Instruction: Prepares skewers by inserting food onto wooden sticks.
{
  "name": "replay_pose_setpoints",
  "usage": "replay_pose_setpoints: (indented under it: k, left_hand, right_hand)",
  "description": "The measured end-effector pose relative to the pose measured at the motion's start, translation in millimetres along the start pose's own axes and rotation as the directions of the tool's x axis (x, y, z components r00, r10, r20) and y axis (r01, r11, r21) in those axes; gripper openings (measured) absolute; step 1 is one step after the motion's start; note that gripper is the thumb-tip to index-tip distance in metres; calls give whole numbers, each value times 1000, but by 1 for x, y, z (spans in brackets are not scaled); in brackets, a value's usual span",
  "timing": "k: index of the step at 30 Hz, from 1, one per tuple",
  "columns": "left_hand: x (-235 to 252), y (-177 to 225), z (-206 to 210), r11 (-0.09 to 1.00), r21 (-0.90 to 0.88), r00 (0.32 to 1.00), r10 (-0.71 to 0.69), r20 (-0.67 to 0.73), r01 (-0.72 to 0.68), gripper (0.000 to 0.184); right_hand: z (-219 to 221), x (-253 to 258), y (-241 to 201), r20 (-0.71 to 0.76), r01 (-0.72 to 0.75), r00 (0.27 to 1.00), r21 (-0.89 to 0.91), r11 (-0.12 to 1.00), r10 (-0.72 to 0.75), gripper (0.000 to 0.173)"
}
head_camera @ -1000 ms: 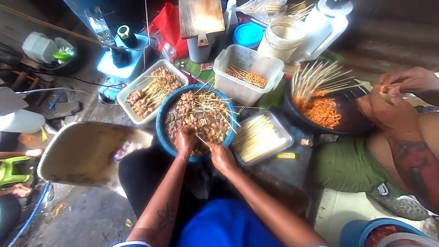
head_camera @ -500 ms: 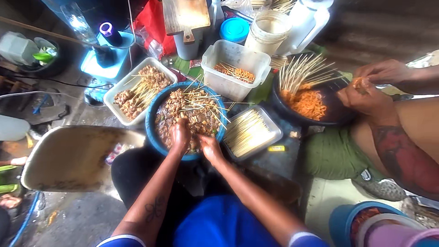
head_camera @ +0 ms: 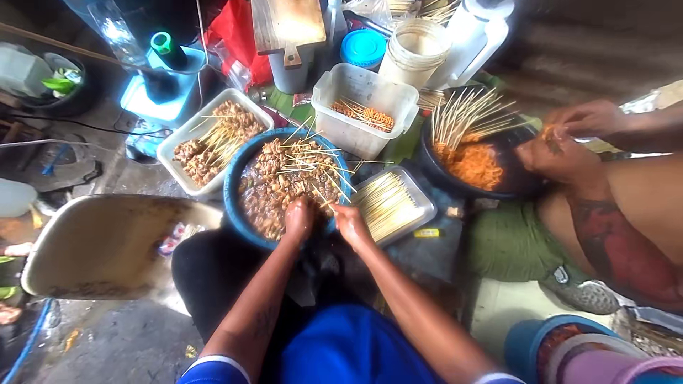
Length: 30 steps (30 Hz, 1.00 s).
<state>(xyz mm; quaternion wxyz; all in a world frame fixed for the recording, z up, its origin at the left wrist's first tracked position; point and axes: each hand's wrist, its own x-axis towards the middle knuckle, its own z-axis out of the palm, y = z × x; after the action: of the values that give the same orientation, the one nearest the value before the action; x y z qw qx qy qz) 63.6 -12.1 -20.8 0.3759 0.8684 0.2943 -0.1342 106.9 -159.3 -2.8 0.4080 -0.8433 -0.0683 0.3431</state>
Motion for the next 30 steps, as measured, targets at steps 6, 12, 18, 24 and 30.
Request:
replay_pose_setpoints:
  k: [6,12,18,24,30]
  left_hand:
    - [8,-23,-27,405,-890,947,-312,82,211,20]
    - [8,-29,-38,229,-943,914,-381,141,241,12]
    - [1,-29,-46,241,-949,911,-403,91,202,29]
    - [0,-31,-44,267,-948,906,-420,46,172,24]
    - [-10,-48,-33,767,-636,967,-221,-128,92,24]
  right_hand:
    - [-2,-16,-11,78,75,995,-84,994,-68,38]
    - [8,-19,-16,121,151,984,-161,975,-132,38]
    - [11,-20,-13,139,169,979,-169,971,-147,38]
    - [20,-20,-10,150,236,966,-170,957,-211,36]
    - [24,-23,-18,191,207,966,-171,963,-174,35]
